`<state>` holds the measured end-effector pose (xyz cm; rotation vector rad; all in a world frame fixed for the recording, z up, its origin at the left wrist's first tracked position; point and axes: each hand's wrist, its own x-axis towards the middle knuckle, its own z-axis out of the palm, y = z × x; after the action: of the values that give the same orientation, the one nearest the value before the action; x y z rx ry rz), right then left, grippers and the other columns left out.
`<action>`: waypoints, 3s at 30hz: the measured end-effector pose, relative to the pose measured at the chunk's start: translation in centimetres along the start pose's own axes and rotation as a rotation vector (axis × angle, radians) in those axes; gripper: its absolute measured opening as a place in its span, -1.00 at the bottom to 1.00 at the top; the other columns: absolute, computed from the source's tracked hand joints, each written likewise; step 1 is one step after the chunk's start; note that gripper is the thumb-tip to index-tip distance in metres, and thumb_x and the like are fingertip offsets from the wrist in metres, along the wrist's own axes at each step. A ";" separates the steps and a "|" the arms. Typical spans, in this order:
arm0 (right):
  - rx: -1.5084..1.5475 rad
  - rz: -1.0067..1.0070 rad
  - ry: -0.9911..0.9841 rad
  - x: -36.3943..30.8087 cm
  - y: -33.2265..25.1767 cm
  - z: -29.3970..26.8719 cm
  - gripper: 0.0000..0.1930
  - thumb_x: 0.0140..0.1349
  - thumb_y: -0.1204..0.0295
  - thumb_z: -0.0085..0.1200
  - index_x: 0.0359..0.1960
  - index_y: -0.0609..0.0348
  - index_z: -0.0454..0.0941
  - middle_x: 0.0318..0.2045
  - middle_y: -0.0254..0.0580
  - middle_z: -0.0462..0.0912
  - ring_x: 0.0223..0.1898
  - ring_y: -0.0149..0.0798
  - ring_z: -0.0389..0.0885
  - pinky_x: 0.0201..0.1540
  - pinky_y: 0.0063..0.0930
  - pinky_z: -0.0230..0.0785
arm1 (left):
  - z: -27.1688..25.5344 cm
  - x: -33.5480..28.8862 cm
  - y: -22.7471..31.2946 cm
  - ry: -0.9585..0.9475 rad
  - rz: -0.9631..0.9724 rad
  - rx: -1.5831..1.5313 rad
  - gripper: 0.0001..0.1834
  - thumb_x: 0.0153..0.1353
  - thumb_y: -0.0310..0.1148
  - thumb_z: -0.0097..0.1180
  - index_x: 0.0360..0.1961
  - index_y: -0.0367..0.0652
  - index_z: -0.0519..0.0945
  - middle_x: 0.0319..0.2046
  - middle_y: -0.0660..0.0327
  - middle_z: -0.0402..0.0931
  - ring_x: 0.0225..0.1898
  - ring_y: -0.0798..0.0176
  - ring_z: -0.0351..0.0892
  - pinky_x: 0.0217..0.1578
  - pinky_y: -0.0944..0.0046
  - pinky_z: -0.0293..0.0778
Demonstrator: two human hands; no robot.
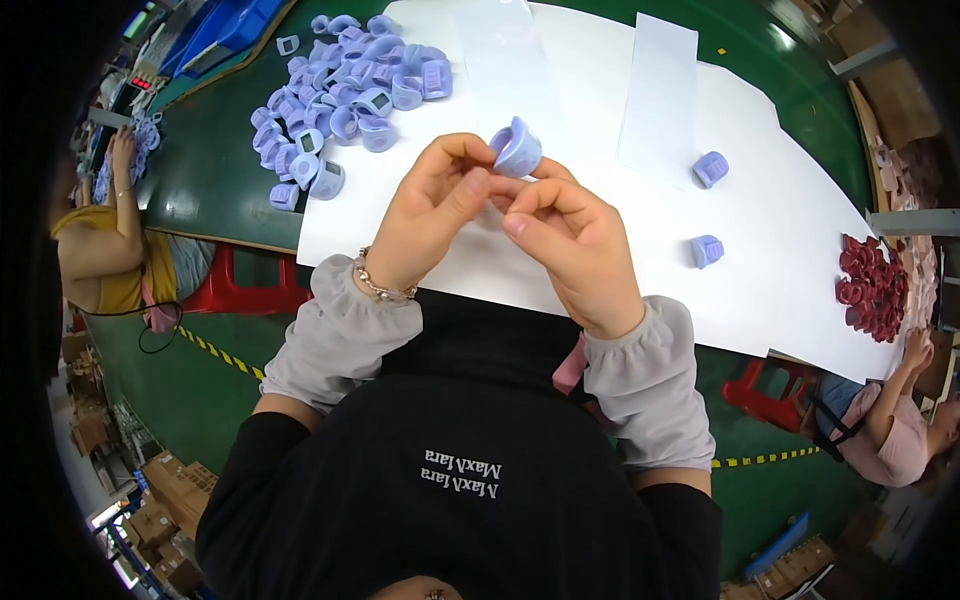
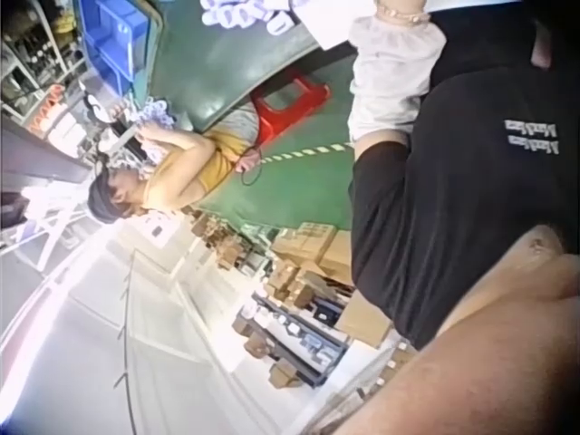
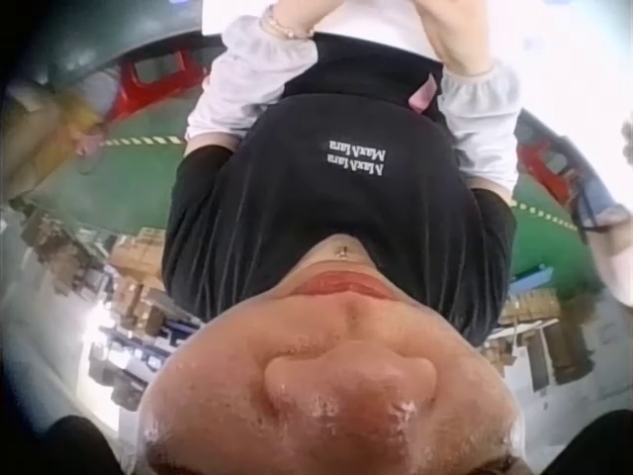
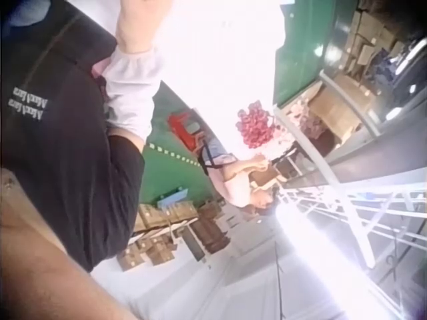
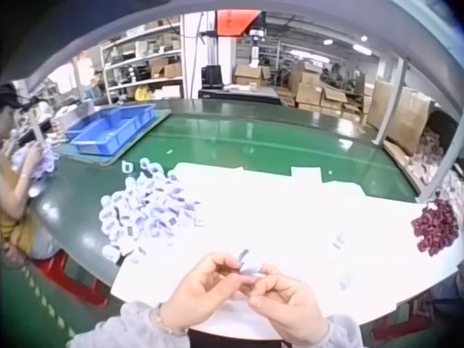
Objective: Packaging small blue electronic components into individual plastic bags at a production line.
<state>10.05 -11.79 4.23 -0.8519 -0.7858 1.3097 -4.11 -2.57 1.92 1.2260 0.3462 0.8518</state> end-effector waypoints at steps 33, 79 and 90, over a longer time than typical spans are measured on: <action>-0.658 -0.211 0.140 0.4 -1.4 -0.8 -0.94 0.14 0.66 0.11 -0.35 0.36 0.51 -0.12 -0.23 0.46 -0.22 -0.46 0.44 -0.14 -0.60 0.32 | -0.6 0.1 -0.3 -0.089 0.069 0.488 -0.73 0.16 -0.44 0.23 -0.14 -0.28 0.52 -0.35 0.18 0.60 -0.35 0.37 0.59 -0.29 0.41 0.51; -1.498 -0.329 0.087 3.8 -1.1 -6.8 -0.76 0.13 0.51 0.17 -0.15 0.26 0.63 -0.29 -0.13 0.49 -0.31 -0.16 0.47 -0.26 -0.40 0.34 | -1.7 5.1 -3.0 -0.237 0.384 1.581 -0.67 0.23 -0.08 0.07 -0.17 -0.09 0.61 0.03 0.17 0.48 0.20 0.07 0.34 0.25 -0.24 0.07; -1.621 -0.669 0.158 3.5 0.0 -5.6 -0.89 -0.01 0.62 0.22 -0.40 0.28 0.62 -0.45 -0.14 0.50 -0.39 -0.12 0.50 -0.35 -0.34 0.36 | -1.9 5.1 -3.3 -0.200 0.407 1.510 -0.71 0.24 -0.12 0.07 -0.19 -0.08 0.64 0.04 0.16 0.50 0.21 0.05 0.36 0.28 -0.23 0.03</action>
<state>15.33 -8.79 1.59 -1.6491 -1.8069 -0.2412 -0.77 2.10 -0.73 2.8314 0.6178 0.7426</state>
